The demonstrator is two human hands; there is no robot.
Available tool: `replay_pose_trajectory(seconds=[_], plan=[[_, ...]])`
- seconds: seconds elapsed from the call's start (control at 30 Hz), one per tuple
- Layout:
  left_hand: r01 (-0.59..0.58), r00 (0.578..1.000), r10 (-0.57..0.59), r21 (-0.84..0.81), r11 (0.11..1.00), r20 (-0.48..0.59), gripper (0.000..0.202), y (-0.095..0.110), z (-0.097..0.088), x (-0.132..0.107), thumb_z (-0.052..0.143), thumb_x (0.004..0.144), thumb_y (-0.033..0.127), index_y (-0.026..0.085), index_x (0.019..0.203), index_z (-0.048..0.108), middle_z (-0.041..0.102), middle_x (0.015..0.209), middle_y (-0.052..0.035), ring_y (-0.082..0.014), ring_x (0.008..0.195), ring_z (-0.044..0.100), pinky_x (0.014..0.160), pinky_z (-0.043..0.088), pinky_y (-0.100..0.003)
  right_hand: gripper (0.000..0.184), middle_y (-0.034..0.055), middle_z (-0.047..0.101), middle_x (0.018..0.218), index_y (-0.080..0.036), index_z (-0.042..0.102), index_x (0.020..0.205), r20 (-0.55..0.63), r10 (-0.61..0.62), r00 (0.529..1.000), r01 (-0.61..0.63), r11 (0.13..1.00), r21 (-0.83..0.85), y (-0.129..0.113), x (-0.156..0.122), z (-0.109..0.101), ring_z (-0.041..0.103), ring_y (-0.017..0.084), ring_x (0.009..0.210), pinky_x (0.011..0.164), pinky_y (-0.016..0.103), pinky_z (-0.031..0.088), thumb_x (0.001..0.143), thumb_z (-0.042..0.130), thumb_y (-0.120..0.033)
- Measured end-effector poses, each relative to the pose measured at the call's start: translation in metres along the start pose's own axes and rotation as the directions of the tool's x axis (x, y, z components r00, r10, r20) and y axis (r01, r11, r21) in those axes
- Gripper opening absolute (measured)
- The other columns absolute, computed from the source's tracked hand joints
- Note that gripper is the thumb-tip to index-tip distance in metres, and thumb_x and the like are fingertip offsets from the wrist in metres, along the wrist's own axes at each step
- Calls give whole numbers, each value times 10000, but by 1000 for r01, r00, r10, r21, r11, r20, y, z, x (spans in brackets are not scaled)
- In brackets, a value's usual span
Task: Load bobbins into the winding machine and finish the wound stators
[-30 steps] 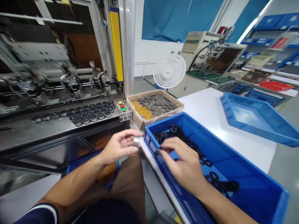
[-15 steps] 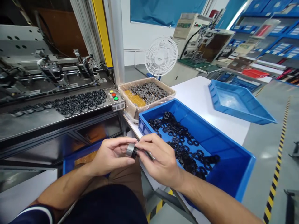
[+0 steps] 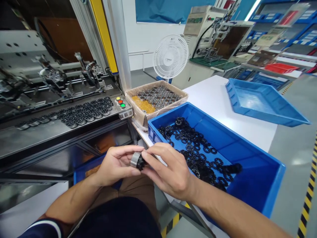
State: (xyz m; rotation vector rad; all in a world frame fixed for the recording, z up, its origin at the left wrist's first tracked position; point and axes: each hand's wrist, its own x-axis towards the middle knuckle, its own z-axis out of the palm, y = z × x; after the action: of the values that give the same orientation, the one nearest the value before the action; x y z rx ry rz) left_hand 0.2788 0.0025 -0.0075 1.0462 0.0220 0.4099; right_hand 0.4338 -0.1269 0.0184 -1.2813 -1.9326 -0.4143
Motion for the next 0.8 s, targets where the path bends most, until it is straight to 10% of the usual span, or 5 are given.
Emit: replay_pose_trajectory(seconds=[0.33,0.53,0.67,0.8], plan=[[-3,1000,2,66,998,18,555,-1,0,-1,787,695,21,255,1188,686,770,1018,-8,-133,912,726,838,565,-186,372,152,660,1007,-73,621,1151,5,-11,1000,11,1000,-2,-1,4,-2,630,239,985,844,397,574,786,694,-64],[-57,995,91,471,880,-50,497,-4,6,-13,649,877,193,227,1363,550,681,1228,-75,-187,1085,661,946,516,-246,420,150,661,1035,-96,598,1189,-35,-15,999,14,999,-31,-2,1,3,617,247,1021,864,413,565,797,731,-166],[-40,999,21,462,886,45,420,-1,8,-15,499,965,233,235,1385,511,604,1354,-114,-184,1020,680,956,523,-302,685,154,624,1172,-140,520,1321,-23,301,953,-287,927,241,3,4,3,602,232,1089,911,394,541,770,749,-476],[-13,998,-22,473,881,67,415,1,6,-9,494,966,246,248,1380,514,581,1366,-127,-183,979,680,886,554,-300,532,90,687,1078,-146,567,1280,286,531,798,-601,738,306,30,7,-4,657,171,983,893,302,533,874,629,-483]])
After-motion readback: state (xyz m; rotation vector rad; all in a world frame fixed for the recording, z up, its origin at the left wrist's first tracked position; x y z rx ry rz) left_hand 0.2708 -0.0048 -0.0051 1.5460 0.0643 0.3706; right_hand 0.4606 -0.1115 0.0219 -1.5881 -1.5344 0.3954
